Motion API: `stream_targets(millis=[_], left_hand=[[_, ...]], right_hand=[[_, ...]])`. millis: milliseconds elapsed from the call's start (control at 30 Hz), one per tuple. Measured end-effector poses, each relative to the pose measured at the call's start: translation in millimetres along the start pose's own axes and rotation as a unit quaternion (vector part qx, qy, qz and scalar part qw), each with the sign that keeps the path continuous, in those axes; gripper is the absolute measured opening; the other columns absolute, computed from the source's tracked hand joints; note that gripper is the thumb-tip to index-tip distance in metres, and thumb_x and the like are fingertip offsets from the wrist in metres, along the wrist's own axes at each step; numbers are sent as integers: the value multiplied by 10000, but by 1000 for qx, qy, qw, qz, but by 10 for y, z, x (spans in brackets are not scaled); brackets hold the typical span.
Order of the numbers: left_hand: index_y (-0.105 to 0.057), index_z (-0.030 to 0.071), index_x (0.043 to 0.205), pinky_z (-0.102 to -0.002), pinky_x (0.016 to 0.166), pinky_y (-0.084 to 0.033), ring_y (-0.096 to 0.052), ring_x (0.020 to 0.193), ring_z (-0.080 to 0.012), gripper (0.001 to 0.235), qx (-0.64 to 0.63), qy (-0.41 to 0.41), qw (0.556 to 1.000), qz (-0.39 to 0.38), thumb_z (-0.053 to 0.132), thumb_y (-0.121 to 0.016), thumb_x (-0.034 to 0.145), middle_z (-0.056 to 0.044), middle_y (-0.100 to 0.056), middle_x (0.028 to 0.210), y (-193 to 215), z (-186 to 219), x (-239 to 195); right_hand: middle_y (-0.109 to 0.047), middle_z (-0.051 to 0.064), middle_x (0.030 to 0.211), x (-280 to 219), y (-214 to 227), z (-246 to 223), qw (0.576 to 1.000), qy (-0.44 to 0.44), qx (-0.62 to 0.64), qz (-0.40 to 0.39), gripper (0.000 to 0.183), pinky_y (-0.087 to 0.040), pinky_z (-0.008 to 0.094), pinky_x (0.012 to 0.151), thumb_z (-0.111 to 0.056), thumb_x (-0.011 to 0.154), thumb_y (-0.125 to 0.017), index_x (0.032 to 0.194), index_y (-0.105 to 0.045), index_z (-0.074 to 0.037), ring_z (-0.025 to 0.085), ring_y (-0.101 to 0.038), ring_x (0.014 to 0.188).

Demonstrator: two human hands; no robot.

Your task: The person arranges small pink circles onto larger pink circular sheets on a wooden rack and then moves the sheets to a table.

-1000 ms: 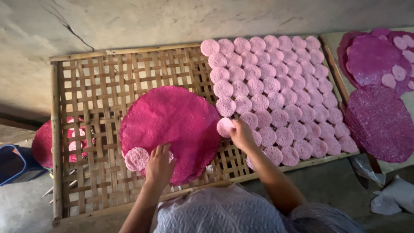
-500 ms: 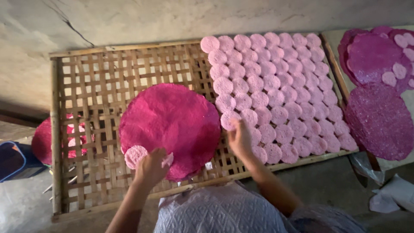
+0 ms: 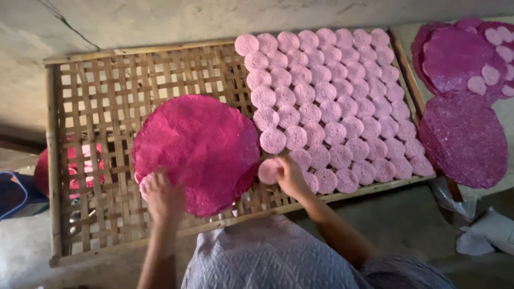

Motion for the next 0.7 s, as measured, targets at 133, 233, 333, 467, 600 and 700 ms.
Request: stream_targets(millis=[133, 233, 333, 467, 600, 700], left_hand=[[-453, 91, 1484, -554, 1080, -390, -444, 1362, -378, 662, 43, 41, 997, -43, 312, -676, 902, -166, -501, 1479, -174, -446, 65], [-539, 121, 1447, -533, 1071, -430, -489, 1330, -379, 582, 77, 30, 996, -34, 198, -674, 886, -142, -546, 1453, -191, -558, 64], [-628, 152, 1299, -506, 1072, -438, -511, 1292, -370, 478, 88, -3, 996, -17, 166, -691, 825, -120, -583, 1359, -111, -572, 8], [-656, 147, 1116, -493, 1102, -411, -514, 1276, -332, 323, 86, -80, 990, 79, 212, -705, 803, -91, -602, 1291, 138, -466, -314], [-655, 140, 985, -490, 1056, -414, -547, 1173, -318, 238, 20, -3, 994, 105, 195, -707, 760, -68, -632, 1154, 186, -442, -934], [-636, 130, 947, -455, 956, -473, -596, 1053, -311, 186, -66, 58, 980, 181, 195, -711, 790, -75, -637, 1037, 204, -270, -1437]], right_hand=[[-679, 192, 1015, 37, 173, 26, 998, -21, -60, 20, 347, -527, 503, 817, -24, 835, -723, 1171, -639, -47, 420, -658, 945], [-669, 192, 1028, 136, 215, 3, 994, -73, -84, 5, 356, -518, 509, 825, -26, 845, -721, 1191, -643, -64, 424, -643, 962], [-624, 222, 1102, 195, 341, -173, 993, -38, -109, 35, 434, -498, 532, 860, -19, 799, -723, 1218, -612, -42, 453, -604, 1028], [-560, 257, 1164, 76, 543, -341, 991, 3, -100, 91, 506, -456, 567, 914, -51, 815, -744, 1287, -564, -8, 474, -543, 1086], [-564, 209, 1195, -237, 510, -572, 991, 68, -41, 109, 472, -505, 494, 952, -6, 835, -675, 1295, -572, -32, 419, -593, 1088], [-661, 106, 1125, -580, -66, -577, 976, -65, 169, -118, 288, -602, 315, 752, -236, 1009, -623, 1240, -632, -64, 192, -693, 801]])
Point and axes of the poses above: each hand's wrist, its own x-axis towards the middle knuckle, its own y-axis out of the back of the hand, z = x × y, the point moved 8 cm from there along x, towards the middle knuckle
